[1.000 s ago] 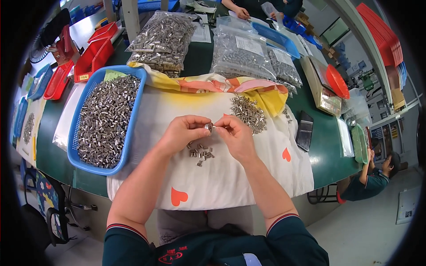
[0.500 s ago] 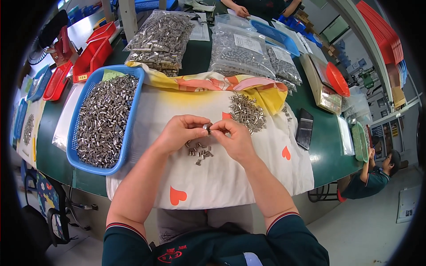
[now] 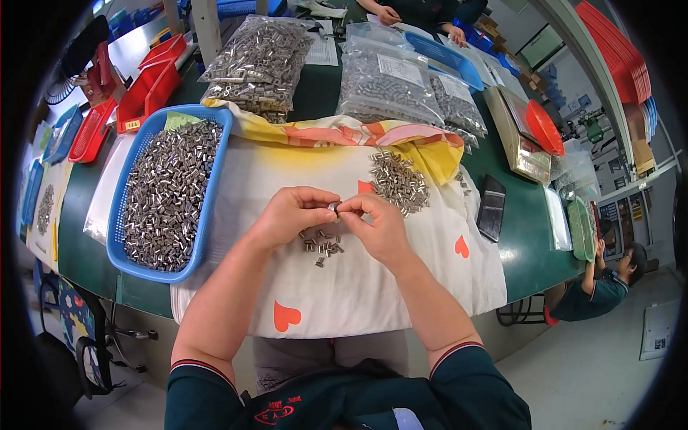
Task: Assembling small metal components by hand at a workbench.
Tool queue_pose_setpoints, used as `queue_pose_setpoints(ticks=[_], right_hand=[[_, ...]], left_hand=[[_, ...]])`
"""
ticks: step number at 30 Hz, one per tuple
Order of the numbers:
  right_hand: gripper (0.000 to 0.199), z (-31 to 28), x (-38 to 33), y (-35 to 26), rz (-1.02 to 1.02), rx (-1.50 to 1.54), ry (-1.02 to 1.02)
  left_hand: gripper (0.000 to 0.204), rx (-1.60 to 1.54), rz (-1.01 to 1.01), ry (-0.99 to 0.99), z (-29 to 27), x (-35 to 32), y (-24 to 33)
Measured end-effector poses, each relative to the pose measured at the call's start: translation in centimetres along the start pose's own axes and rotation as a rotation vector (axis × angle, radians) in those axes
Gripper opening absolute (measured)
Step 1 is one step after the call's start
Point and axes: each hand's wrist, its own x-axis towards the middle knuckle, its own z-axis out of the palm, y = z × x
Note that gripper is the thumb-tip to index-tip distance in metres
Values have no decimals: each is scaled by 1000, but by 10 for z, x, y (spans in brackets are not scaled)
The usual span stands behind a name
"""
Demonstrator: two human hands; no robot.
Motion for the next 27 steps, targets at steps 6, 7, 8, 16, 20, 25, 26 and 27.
queue_pose_setpoints(ticks=[6, 7, 8, 16, 20, 25, 26, 27], right_hand=[[12, 0, 1, -2, 229, 69, -86], [12, -1, 1, -1, 244, 72, -92], [14, -4, 2, 2, 228, 111, -92], [9, -33, 18, 36, 256, -140, 225], [10, -28, 17, 41, 27, -507, 132], [9, -31, 16, 41, -142, -737, 6], [9, -30, 16, 41, -144, -738, 9], [8, -28, 17, 40, -136, -767, 10]], left_hand=[[26, 43, -11, -51, -8, 3, -4], [26, 67, -1, -80, -9, 3, -4], [25, 46, -1, -80, -8, 2, -4], [26, 100, -41, -54, -7, 4, 1], [25, 58, -23, -27, -8, 3, -1], [28, 2, 12, 0, -4, 3, 3], [29, -9, -5, 6, -3, 2, 4], [31, -18, -20, 12, -4, 2, 5]])
